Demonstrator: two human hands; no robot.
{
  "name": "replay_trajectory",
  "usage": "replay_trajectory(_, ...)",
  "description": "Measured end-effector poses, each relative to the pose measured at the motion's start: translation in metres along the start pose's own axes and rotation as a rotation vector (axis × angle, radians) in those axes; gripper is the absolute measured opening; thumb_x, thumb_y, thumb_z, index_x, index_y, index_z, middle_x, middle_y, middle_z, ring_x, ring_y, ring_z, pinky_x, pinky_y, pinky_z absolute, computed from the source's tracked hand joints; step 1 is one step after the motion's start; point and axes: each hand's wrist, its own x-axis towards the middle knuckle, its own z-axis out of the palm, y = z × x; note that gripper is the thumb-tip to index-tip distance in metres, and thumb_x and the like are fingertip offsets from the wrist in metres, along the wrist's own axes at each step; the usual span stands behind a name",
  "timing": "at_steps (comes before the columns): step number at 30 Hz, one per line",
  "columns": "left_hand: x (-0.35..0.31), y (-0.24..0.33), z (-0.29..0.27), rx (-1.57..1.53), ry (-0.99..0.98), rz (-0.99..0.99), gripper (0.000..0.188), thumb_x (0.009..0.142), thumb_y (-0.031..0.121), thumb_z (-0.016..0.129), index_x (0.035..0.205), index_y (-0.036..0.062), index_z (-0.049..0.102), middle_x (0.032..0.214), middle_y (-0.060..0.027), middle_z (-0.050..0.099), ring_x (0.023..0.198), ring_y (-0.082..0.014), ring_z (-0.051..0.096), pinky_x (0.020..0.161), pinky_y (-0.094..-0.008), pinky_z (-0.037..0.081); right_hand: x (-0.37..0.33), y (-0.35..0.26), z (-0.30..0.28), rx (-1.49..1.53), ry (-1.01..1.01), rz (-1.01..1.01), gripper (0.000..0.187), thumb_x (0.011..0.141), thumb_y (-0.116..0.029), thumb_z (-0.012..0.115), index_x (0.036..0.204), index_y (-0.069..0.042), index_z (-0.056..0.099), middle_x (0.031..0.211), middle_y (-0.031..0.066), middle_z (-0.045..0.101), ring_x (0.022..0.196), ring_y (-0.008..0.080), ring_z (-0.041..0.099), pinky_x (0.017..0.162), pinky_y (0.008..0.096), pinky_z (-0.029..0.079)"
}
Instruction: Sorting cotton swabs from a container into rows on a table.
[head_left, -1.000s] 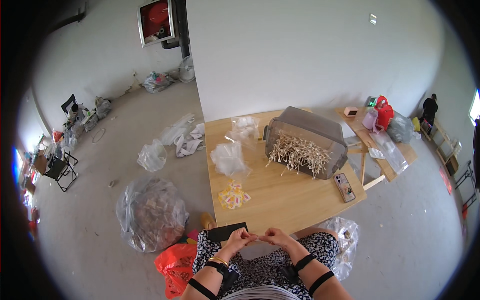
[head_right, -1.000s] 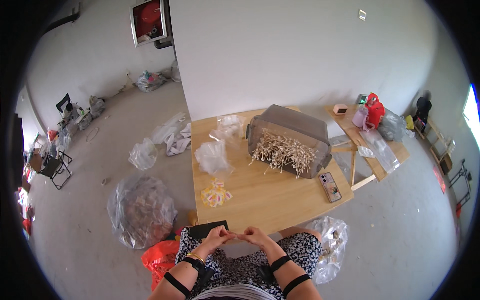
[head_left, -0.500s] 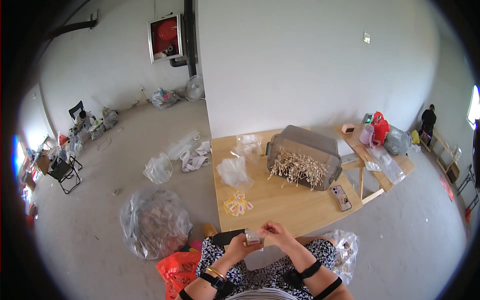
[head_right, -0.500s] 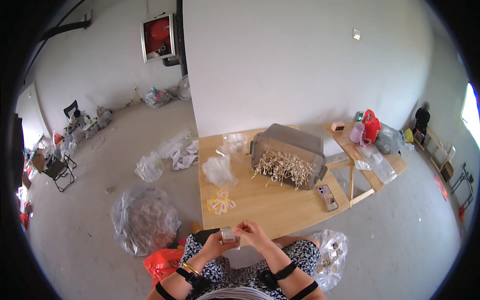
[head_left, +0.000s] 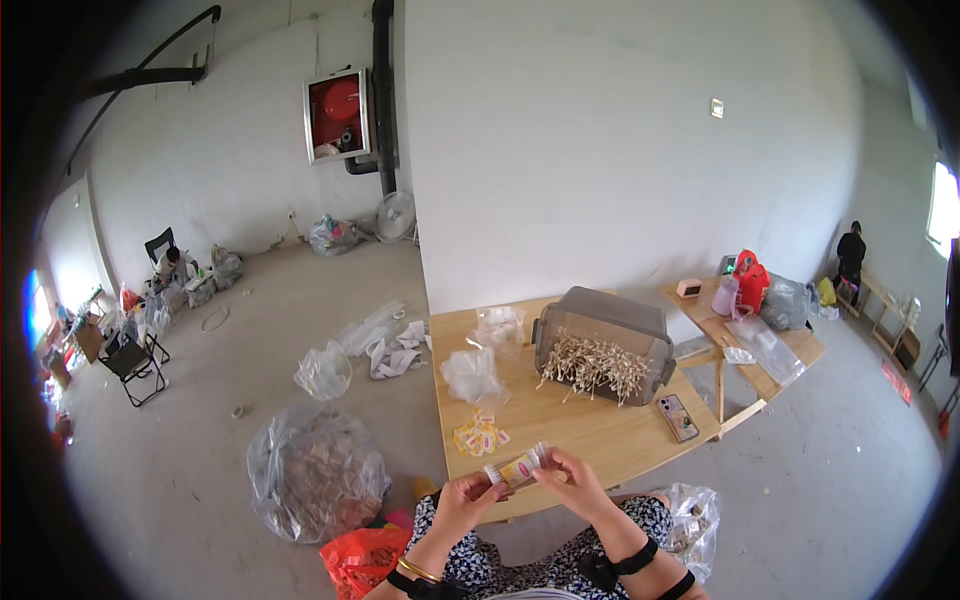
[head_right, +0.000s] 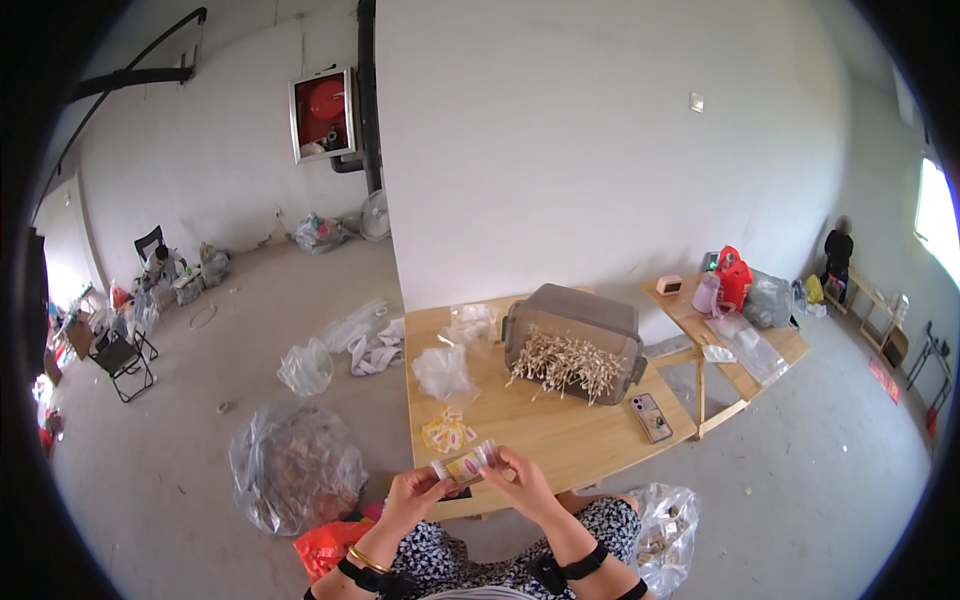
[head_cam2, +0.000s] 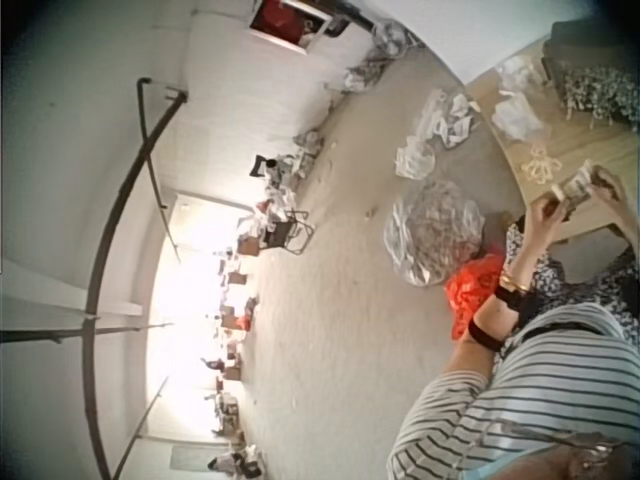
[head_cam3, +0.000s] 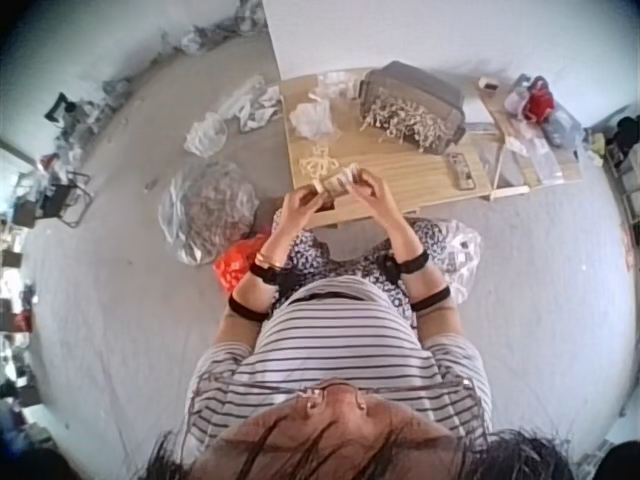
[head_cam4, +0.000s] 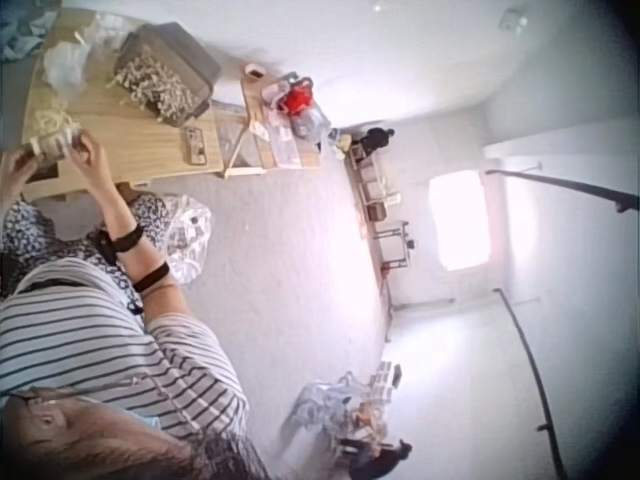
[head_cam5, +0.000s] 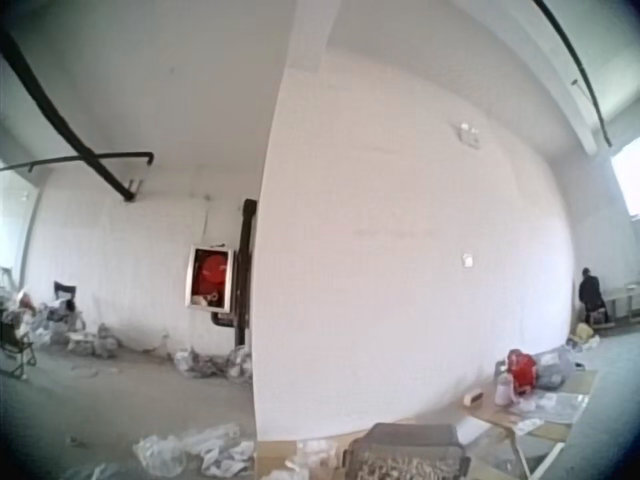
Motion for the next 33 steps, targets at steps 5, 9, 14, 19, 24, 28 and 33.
replay_trajectory(5,-0.004,0.014,-0.003,-0.016,-0.005,-0.017,0.023,0.098,0.011,0.067,0.113,-0.0058,0.069,0.099,-0.0079,0.074,0.09,-0.0132,0.07,0.082,-0.0265,0.055,0.002,-0.015,-0.003,-0.111,-0.007,0.001,0.027,0.095,-0.017,0.068,0.117,-0.002,0.065,0.094,-0.0024,0.067,0.081,0.0039,0.055,0.061,0.0214,0.042)
replay_trajectory(9,-0.007,0.028,-0.005,0.053,-0.064,-0.026,0.026,0.099,0.016,0.066,0.114,-0.0051,0.07,0.098,-0.0075,0.075,0.089,-0.0132,0.071,0.078,-0.0262,0.055,0.004,-0.008,-0.002,0.035,-0.014,-0.027,0.031,0.094,-0.015,0.069,0.121,-0.002,0.064,0.096,-0.0013,0.067,0.085,0.0039,0.057,0.067,0.0215,0.046)
replay_trajectory(14,-0.013,0.047,-0.002,0.148,-0.083,-0.022,0.029,0.1,0.022,0.066,0.112,-0.0036,0.071,0.092,-0.0051,0.075,0.083,-0.0123,0.072,0.071,-0.0246,0.053,0.007,-0.011,-0.011,0.09,-0.102,0.052,0.032,0.091,-0.009,0.068,0.121,-0.001,0.063,0.098,0.002,0.068,0.093,0.0086,0.063,0.079,0.0248,0.05)
replay_trajectory(19,-0.018,0.05,-0.002,0.234,-0.064,-0.056,0.029,0.1,0.024,0.066,0.111,-0.0024,0.072,0.092,-0.0039,0.075,0.082,-0.0127,0.074,0.069,-0.0234,0.051,0.01,-0.021,-0.014,-0.005,-0.176,0.102,0.033,0.091,-0.004,0.064,0.124,-0.002,0.061,0.1,0.0014,0.067,0.095,0.0078,0.061,0.083,0.0256,0.049)
replay_trajectory(24,-0.019,0.057,0.005,0.258,-0.016,-0.053,0.027,0.098,0.021,0.068,0.107,-0.0044,0.071,0.087,-0.006,0.075,0.081,-0.0127,0.074,0.069,-0.0241,0.055,0.013,-0.015,-0.016,-0.033,-0.191,0.122,0.034,0.09,-0.004,0.066,0.123,-0.002,0.06,0.098,0.0017,0.067,0.091,0.0074,0.06,0.079,0.0241,0.049)
replay_trajectory(28,-0.018,0.056,0.005,0.273,0.002,-0.062,0.027,0.098,0.021,0.069,0.107,-0.0042,0.072,0.087,-0.0066,0.075,0.081,-0.0132,0.074,0.07,-0.0243,0.055,0.012,-0.017,-0.011,-0.055,-0.182,0.11,0.032,0.091,-0.008,0.068,0.122,-0.002,0.06,0.095,0.0017,0.068,0.087,0.0067,0.06,0.071,0.023,0.048)
replay_trajectory(33,-0.016,0.05,0.002,0.218,0.002,-0.077,0.028,0.098,0.023,0.068,0.107,-0.0034,0.072,0.089,-0.0062,0.075,0.081,-0.0142,0.074,0.069,-0.0239,0.054,0.01,-0.038,-0.011,-0.121,-0.186,0.22,0.03,0.095,-0.015,0.067,0.122,-0.005,0.06,0.095,0.001,0.068,0.082,0.0048,0.059,0.059,0.0205,0.045)
